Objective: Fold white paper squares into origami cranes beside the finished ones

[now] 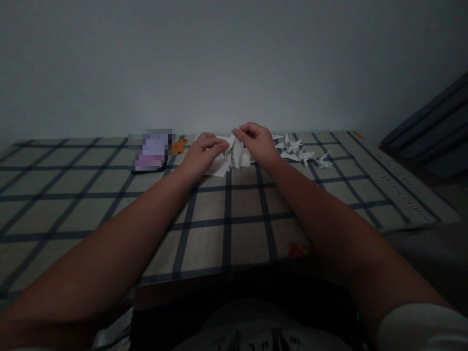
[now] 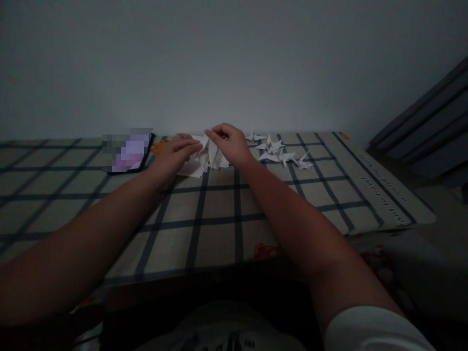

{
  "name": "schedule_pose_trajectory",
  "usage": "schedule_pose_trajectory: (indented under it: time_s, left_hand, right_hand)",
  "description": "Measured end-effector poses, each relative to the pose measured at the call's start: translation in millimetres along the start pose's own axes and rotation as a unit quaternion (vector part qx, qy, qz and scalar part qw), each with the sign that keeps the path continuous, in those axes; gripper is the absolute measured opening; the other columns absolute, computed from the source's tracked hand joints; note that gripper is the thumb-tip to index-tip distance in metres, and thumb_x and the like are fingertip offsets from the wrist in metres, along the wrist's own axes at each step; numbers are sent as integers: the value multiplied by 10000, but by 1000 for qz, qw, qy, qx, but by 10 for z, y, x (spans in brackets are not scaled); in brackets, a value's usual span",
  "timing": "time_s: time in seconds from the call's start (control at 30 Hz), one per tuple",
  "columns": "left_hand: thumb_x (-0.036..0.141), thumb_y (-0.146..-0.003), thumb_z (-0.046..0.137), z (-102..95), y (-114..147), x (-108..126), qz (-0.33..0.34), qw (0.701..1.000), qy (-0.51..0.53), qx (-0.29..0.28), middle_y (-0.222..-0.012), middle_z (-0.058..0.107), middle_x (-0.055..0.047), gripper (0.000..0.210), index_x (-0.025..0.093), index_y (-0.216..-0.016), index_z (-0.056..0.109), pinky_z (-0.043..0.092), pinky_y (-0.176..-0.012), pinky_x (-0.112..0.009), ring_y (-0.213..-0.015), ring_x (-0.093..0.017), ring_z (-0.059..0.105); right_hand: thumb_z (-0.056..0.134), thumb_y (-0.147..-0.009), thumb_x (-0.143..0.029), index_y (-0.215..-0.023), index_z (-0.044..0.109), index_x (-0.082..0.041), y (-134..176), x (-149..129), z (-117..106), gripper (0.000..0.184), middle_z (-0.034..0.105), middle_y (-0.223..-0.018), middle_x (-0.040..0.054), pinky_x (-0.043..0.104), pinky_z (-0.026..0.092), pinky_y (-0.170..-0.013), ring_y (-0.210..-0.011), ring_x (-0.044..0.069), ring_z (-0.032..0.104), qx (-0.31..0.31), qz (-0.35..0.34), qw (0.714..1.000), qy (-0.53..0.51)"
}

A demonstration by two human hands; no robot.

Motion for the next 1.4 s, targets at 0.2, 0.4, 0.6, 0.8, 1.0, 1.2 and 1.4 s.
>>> schedule_pose_trajectory:
  time_s: [0.2, 0.4, 0.6, 0.8, 1.0, 1.2, 1.4]
  left_hand:
    - [490, -864, 676, 80, 57, -25, -42, 998, 27, -48, -1100, 727, -64, 358, 214, -1061, 792, 541, -810, -313, -966, -218, 648]
    - [507, -843, 719, 139, 80, -31, -67, 990, 109, -60, -1027, 743, -69, 377, 191, -1038, 785, 590, -701, -296, -868, -196, 666]
    - [455, -768, 813, 110, 80, -21, -69, 984, 161, -25, -1388, 653, -114, 362, 182, -1004, 787, 623, -815, -359, -1072, -241, 673]
    - [486, -732, 846, 31, 41, 16, -22, 986, 162, 4, -1333, 696, -116, 358, 178, -910, 799, 579, -933, -372, -1081, -241, 690]
    - [459, -768, 810, -53, 18, 67, -22, 988, 145, 51, -1409, 647, -105, 291, 193, -885, 788, 571, -938, -347, -1188, -253, 658]
    - [415, -789, 786, -49, 25, 55, -37, 988, 135, 57, -1427, 636, -126, 291, 170, -946, 782, 566, -941, -342, -1219, -262, 648]
    - [497, -752, 812, 11, 24, -86, -80, 980, 177, 51, -1026, 779, -95, 440, 156, -1027, 770, 584, -883, -339, -907, -191, 713]
  right_hand:
    - [710, -872, -469, -791, 659, -186, 12, -71, -14, 298, 585, -785, -3, 295, 441, -757, -762, 126, 523, 8, -52, 997, 51]
    - [722, -886, -373, -818, 715, -193, 1, -102, -39, 192, 607, -810, 5, 308, 455, -796, -817, 135, 556, 5, -84, 994, 68]
    - [710, -903, -398, -856, 733, -204, 2, -97, -28, 200, 618, -843, 11, 326, 467, -843, -859, 145, 568, -4, -80, 993, 84]
    - [655, -912, -551, -1013, 727, -219, -22, 31, 13, 355, 627, -970, 33, 323, 479, -873, -920, 156, 580, -24, -59, 996, 62]
    - [725, -884, -456, -1170, 643, -265, 23, 172, 152, 354, 579, -900, -10, 247, 467, -664, -724, 116, 533, -74, 68, 995, -14]
    - [728, -878, -393, -1031, 534, -259, 76, 132, 227, 281, 572, -719, -62, 219, 474, -596, -631, 102, 560, -107, 140, 977, -117]
    - [741, -851, -318, -884, 505, -232, 32, 93, 160, 253, 569, -700, -68, 214, 496, -619, -635, 87, 574, -66, 110, 985, -113]
Point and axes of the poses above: each hand's wrist, its own y-axis away from the middle knuckle, its own z-axis out of the palm, x = y × z, the point moved 6 cm from there along -y, towards the middle knuckle
